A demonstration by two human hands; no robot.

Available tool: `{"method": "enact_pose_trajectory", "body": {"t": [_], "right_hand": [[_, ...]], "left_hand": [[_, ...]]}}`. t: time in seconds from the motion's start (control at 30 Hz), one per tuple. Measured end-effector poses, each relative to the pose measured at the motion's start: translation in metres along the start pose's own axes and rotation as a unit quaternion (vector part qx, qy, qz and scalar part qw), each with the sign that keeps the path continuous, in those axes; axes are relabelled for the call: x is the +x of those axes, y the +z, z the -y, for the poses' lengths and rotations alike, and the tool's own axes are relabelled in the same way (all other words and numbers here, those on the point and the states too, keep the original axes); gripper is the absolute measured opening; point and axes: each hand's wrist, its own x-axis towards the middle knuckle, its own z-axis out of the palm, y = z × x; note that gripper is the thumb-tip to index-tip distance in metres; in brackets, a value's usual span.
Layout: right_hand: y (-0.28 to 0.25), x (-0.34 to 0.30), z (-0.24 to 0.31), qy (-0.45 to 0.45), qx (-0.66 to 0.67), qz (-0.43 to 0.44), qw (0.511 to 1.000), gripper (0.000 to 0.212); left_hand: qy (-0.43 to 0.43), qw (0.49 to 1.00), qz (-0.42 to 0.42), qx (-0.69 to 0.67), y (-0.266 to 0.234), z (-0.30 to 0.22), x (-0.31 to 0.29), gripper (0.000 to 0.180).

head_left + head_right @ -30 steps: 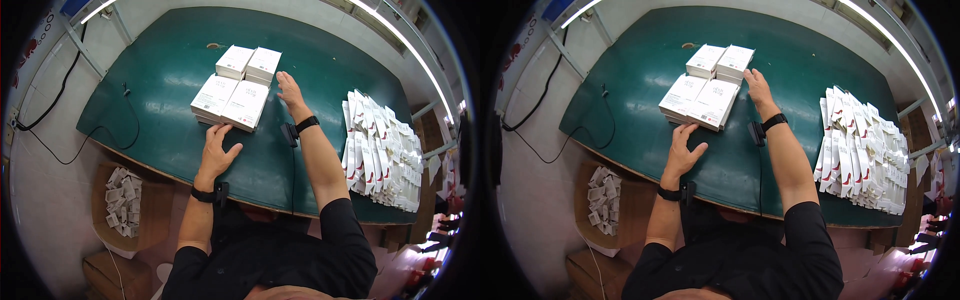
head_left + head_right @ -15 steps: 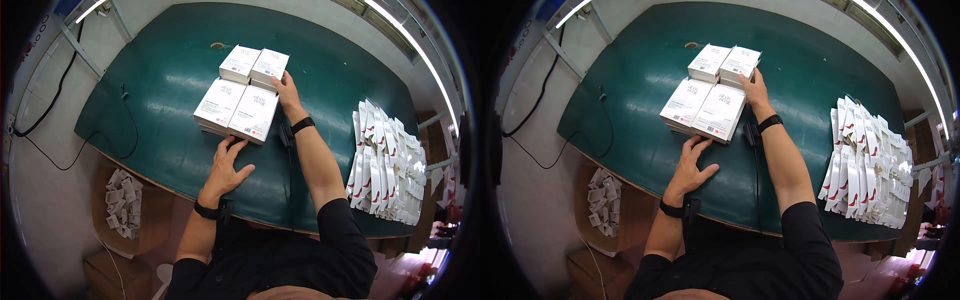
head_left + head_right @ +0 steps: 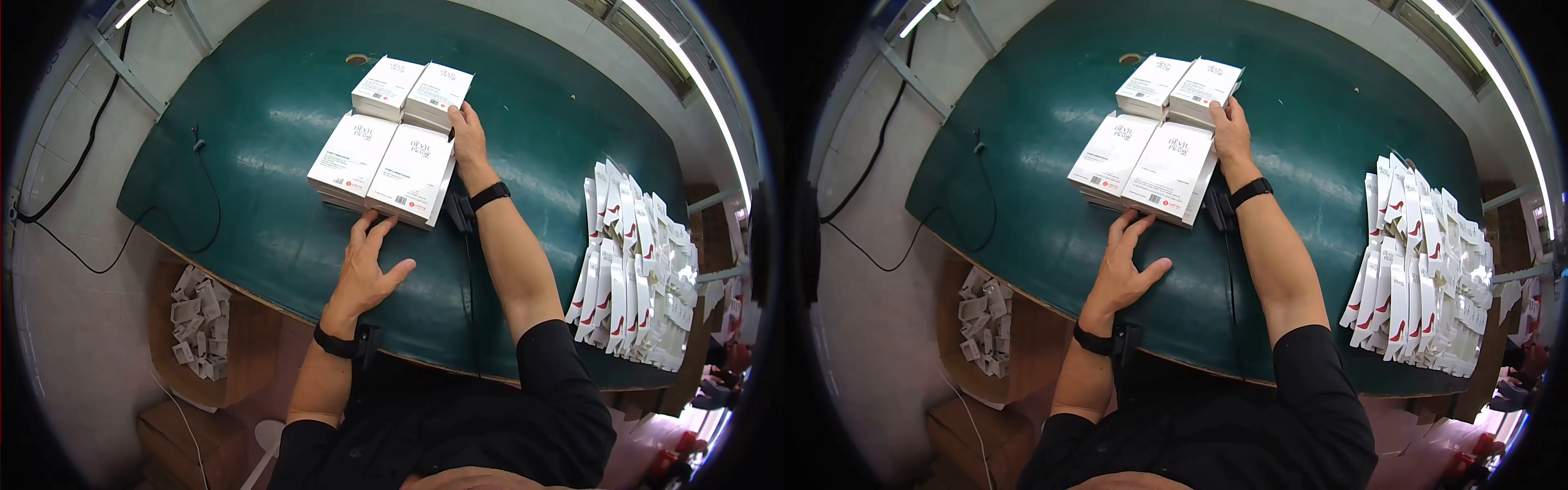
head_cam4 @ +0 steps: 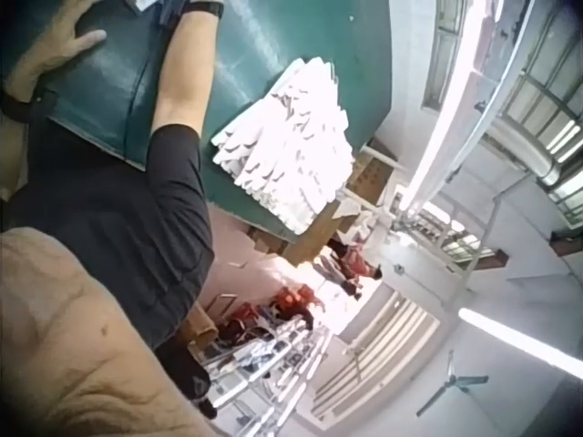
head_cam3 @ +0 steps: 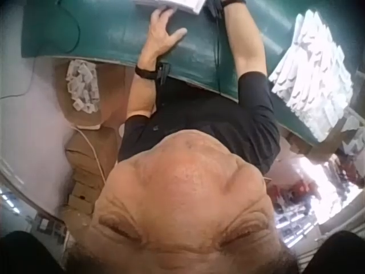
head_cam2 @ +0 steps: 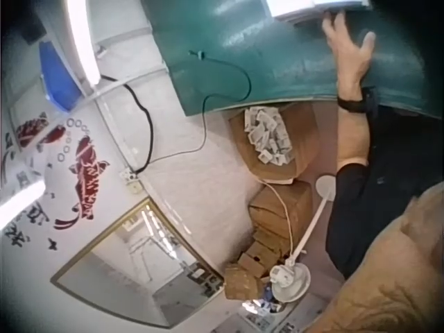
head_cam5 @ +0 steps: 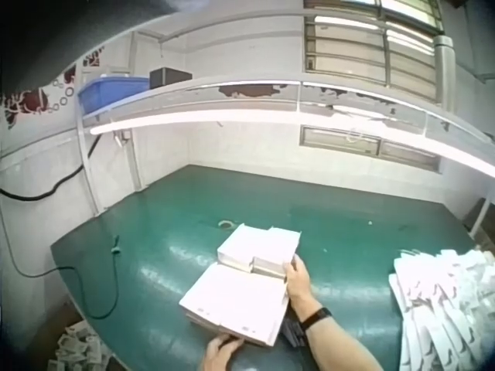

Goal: The person picks up a flat box from a stack, folds the flaps to shape it, and places the assembled box onto a separate pile, repeating the process several times.

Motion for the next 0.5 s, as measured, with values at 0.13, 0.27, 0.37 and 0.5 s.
{"method": "enact_pose_trajectory", "body": {"t": [0.13,0.27,0.37,0.5], "right_hand": [[0.012,-0.005,-0.002,-0.005,0.024,-0.037,0.999,0.068],[0.016,0.001,-0.012,-0.016,0.008,-0.057,0.998,0.066],[0.022,-0.004,-0.008,-0.014,-0.007,-0.057,0.998,0.066],[0.031,-0.003,-0.006,-0.013,-0.022,-0.054,0.998,0.067]], "left_hand": [[-0.007,1.000,-0.006,-0.016,-0.001,0.001,0.001,0.075],[0.005,0.999,-0.025,-0.025,0.000,0.004,0.002,0.074],[-0.002,0.998,-0.045,-0.048,-0.001,0.004,0.002,0.073],[-0.017,0.997,-0.063,-0.047,-0.004,0.012,0.003,0.072]]}}
